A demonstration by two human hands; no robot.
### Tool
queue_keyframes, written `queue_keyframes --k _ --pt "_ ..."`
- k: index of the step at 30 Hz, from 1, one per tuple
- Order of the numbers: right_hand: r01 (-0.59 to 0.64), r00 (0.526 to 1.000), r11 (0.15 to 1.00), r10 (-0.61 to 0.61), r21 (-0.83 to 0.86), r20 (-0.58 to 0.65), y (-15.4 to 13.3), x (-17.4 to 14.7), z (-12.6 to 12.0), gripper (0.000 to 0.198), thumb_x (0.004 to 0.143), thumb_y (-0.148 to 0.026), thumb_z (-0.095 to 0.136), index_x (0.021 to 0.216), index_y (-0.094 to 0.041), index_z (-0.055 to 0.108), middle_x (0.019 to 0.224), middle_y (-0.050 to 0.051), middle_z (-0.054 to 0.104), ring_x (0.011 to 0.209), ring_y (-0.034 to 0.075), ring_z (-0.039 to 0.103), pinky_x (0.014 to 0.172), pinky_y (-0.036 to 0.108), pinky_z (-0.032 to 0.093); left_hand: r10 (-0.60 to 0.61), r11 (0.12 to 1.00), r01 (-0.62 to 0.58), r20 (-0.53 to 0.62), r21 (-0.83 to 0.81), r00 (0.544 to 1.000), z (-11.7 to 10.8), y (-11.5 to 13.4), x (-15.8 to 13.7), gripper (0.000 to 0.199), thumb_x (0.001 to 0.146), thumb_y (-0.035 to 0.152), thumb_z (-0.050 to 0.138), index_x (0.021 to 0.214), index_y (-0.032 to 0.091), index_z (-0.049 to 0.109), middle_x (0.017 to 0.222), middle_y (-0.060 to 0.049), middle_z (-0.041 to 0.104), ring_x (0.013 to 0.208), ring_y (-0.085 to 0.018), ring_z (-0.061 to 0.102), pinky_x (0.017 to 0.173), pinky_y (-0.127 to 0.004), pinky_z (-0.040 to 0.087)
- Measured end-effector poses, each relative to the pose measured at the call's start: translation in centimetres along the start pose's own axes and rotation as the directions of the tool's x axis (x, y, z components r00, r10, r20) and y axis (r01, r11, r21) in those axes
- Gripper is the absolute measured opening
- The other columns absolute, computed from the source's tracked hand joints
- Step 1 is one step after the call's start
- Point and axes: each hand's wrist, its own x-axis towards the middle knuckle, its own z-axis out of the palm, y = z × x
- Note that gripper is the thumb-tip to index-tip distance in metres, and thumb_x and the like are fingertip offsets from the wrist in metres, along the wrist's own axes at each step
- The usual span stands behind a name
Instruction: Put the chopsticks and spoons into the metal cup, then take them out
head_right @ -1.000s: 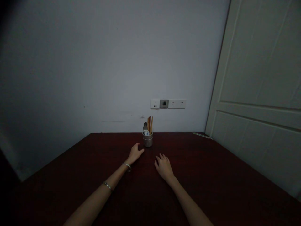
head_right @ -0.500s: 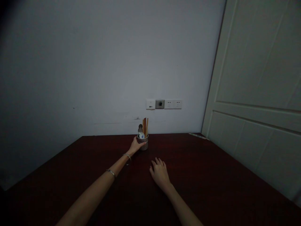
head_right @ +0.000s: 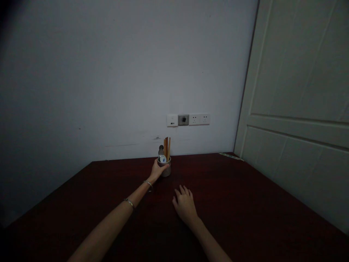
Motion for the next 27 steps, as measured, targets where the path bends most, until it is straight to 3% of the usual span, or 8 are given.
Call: queue_keyframes --k 8,12,15,21,27 --pt "-0.023 0.999 1.0 0.023 0.017 0.023 0.0 0.1 0.3 0.043 0.081 -0.031 0.037 0.117 -0.015 0.053 0.129 0.013 0.044 0.123 0.028 0.033 0.1 0.042 0.023 -0.023 1.0 0.023 0.011 -0.007 1.0 -1.5 -0.2 0.5 0.06 0.054 0.03 0.076 0.106 0.014 0.049 0.107 -0.011 0.059 0.096 -0.02 0.056 0.082 -0.029 0.042" --pt "-0.05 0.998 0.998 0.049 0.033 0.043 -0.7 0.8 0.0 0.046 0.079 -0.031 0.04 0.12 -0.014 0.051 0.129 0.014 0.044 0.121 0.031 0.035 0.099 0.045 0.024 -0.016 0.999 0.016 0.0 0.031 1.0 -4.2 -0.2 1.2 0.059 0.052 0.031 0.076 0.102 0.013 0.052 0.104 -0.011 0.06 0.095 -0.02 0.056 0.081 -0.029 0.042" --pt "0.023 0.999 0.993 -0.028 0.119 0.044 -2.1 2.7 -0.3 0.049 0.078 -0.03 0.041 0.122 -0.01 0.047 0.129 0.015 0.044 0.12 0.028 0.038 0.1 0.04 0.027 0.022 0.999 -0.02 -0.035 0.039 0.999 -7.0 -0.3 1.5 0.058 0.053 0.031 0.076 0.102 0.012 0.052 0.103 -0.011 0.061 0.093 -0.02 0.057 0.08 -0.028 0.043" --pt "0.158 0.984 0.892 -0.177 0.424 0.005 -9.0 10.1 0.5 0.055 0.075 -0.024 0.046 0.126 -0.005 0.039 0.126 0.015 0.047 0.116 0.021 0.045 0.099 0.031 0.032 0.074 0.996 -0.068 -0.115 0.054 0.991 -14.7 -1.0 1.3 0.056 0.055 0.032 0.074 0.103 0.013 0.052 0.102 -0.011 0.061 0.09 -0.018 0.058 0.079 -0.028 0.043" --pt "0.24 0.945 0.733 -0.325 0.637 0.019 -18.6 15.8 4.3 0.074 0.067 -0.02 0.056 0.133 -0.005 0.026 0.13 0.018 0.042 0.118 0.021 0.042 0.096 0.031 0.036 0.067 0.989 -0.031 -0.25 0.145 0.966 -24.0 -2.2 0.1 0.056 0.056 0.032 0.073 0.104 0.013 0.051 0.102 -0.011 0.061 0.091 -0.018 0.058 0.081 -0.029 0.043"
